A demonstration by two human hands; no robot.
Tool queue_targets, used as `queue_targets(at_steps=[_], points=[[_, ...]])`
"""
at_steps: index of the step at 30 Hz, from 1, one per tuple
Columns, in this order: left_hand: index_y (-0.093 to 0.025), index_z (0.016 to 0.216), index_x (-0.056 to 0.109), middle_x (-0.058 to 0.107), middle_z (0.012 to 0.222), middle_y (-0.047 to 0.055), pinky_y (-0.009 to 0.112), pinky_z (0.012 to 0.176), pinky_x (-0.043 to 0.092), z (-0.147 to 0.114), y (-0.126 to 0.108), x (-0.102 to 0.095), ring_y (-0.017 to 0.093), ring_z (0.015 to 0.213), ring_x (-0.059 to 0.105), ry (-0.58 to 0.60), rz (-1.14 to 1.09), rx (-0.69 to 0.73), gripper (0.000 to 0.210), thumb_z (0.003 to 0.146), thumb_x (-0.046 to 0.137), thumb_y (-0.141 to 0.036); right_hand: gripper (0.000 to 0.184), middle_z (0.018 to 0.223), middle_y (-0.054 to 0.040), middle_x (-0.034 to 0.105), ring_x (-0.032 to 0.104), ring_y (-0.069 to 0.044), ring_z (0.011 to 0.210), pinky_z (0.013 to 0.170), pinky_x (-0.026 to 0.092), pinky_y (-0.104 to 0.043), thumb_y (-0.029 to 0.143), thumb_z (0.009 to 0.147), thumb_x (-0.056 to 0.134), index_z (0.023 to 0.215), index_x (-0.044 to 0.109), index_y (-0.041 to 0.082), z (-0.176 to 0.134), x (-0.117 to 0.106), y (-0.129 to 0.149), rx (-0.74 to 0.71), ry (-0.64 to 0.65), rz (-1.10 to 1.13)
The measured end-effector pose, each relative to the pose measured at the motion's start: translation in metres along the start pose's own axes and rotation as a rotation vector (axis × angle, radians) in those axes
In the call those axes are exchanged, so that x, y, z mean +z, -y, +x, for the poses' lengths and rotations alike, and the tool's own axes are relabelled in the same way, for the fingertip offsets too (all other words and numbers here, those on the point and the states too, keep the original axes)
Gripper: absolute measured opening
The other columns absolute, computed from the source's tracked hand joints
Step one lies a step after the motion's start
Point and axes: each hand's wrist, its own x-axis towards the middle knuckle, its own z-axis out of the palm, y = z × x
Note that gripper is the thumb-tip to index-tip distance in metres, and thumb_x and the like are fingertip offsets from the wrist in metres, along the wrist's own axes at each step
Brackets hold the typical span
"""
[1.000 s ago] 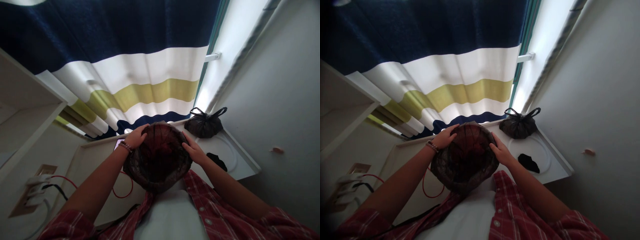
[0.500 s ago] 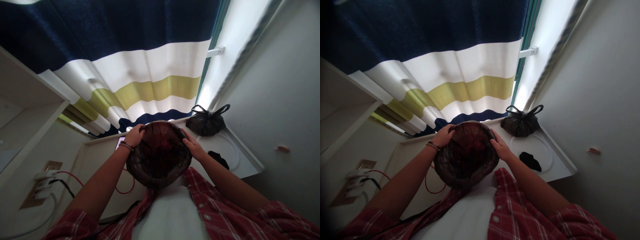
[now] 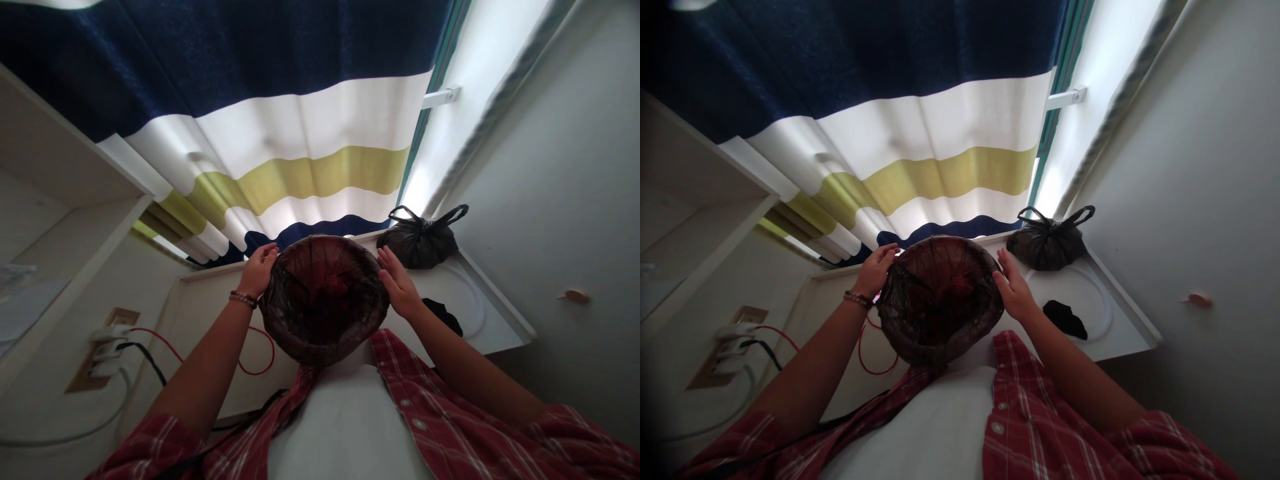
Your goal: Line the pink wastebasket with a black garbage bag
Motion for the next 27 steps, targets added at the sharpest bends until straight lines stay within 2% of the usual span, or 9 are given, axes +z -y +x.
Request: queue_targets(at_steps=[3,8,14,16,19,21,23,26,27], points=[[-0.021,0.137,0.048,0.054,0.137,0.011,0.043,0.097,0.048,-0.045,0.010,-0.009,0.027,0.123,0.054,-0.020,-0.208,-0.087,0.056,0.092,0.046,-0.055,0.075,0.159,-0.0069,0.019,0.024,-0.029,0.144,0.114,0.026,-0.055,0.061,0.093,0.041,0.154,0.010,0.030,-0.028,-0.007,0.006,-0.082,-0.049,-0.054],[-0.024,0.147,0.036,0.034,0.154,0.005,0.038,0.120,0.023,-0.108,0.012,0.009,0.024,0.142,0.031,-0.031,-0.231,-0.010,0.063,0.091,0.056,-0.044,0.092,0.161,-0.0118,0.009,0.017,-0.034,0.145,0.117,0.020,-0.055,0.067,0.088,0.043,0.155,0.002,0.020,-0.066,0.007,-0.005,-0.125,0.117,-0.238],[-0.023,0.149,0.032,0.036,0.153,0.006,0.039,0.120,0.022,-0.114,0.017,0.020,0.023,0.140,0.034,-0.093,-0.171,-0.034,0.062,0.093,0.054,-0.037,0.076,0.153,-0.0173,0.031,0.030,-0.034,0.140,0.113,0.029,-0.055,0.064,0.094,0.028,0.151,0.021,0.016,-0.071,0.026,-0.025,-0.184,0.148,-0.296],[-0.022,0.148,0.033,0.038,0.151,0.009,0.042,0.119,0.025,-0.112,0.011,0.012,0.025,0.139,0.036,-0.147,-0.088,-0.008,0.064,0.091,0.057,-0.036,0.077,0.154,-0.0172,0.028,0.029,-0.034,0.141,0.114,0.028,-0.056,0.064,0.093,0.032,0.151,0.020,0.016,-0.070,0.023,-0.021,-0.212,0.143,-0.311],[-0.021,0.144,0.040,0.042,0.148,0.009,0.045,0.117,0.027,-0.109,-0.020,-0.002,0.026,0.138,0.037,-0.184,0.136,0.197,0.061,0.088,0.060,-0.033,0.083,0.158,-0.0156,0.019,0.022,-0.035,0.143,0.115,0.023,-0.058,0.066,0.090,0.035,0.153,0.014,0.016,-0.066,0.014,-0.005,-0.256,0.053,-0.334],[-0.022,0.135,0.051,0.051,0.140,0.007,0.042,0.116,0.030,-0.103,-0.051,-0.003,0.025,0.134,0.042,-0.020,0.279,0.365,0.047,0.090,0.056,-0.032,0.083,0.158,-0.0141,0.016,0.020,-0.036,0.144,0.114,0.023,-0.060,0.067,0.089,0.036,0.153,0.015,0.018,-0.061,0.009,0.007,-0.292,0.010,-0.364],[-0.022,0.130,0.057,0.060,0.131,0.005,0.035,0.110,0.039,-0.092,-0.077,0.010,0.021,0.124,0.053,0.342,0.374,0.466,0.038,0.094,0.048,-0.030,0.080,0.159,-0.0123,0.016,0.020,-0.036,0.144,0.114,0.023,-0.060,0.066,0.089,0.037,0.153,0.021,0.020,-0.054,0.007,0.016,-0.324,0.015,-0.402],[-0.021,0.124,0.063,0.065,0.124,0.005,0.031,0.101,0.044,-0.073,-0.094,0.055,0.020,0.113,0.060,0.891,0.557,0.528,0.035,0.094,0.046,-0.029,0.064,0.160,-0.0078,0.015,0.019,-0.035,0.144,0.115,0.022,-0.058,0.058,0.091,0.041,0.145,0.039,0.023,-0.043,0.011,0.022,-0.356,0.082,-0.446],[-0.020,0.119,0.066,0.068,0.119,0.006,0.030,0.097,0.046,-0.068,-0.094,0.073,0.020,0.107,0.063,1.013,0.630,0.530,0.032,0.092,0.050,-0.028,0.058,0.160,-0.0064,0.014,0.018,-0.035,0.145,0.116,0.022,-0.057,0.053,0.091,0.043,0.141,0.045,0.024,-0.040,0.014,0.023,-0.353,0.101,-0.454]])
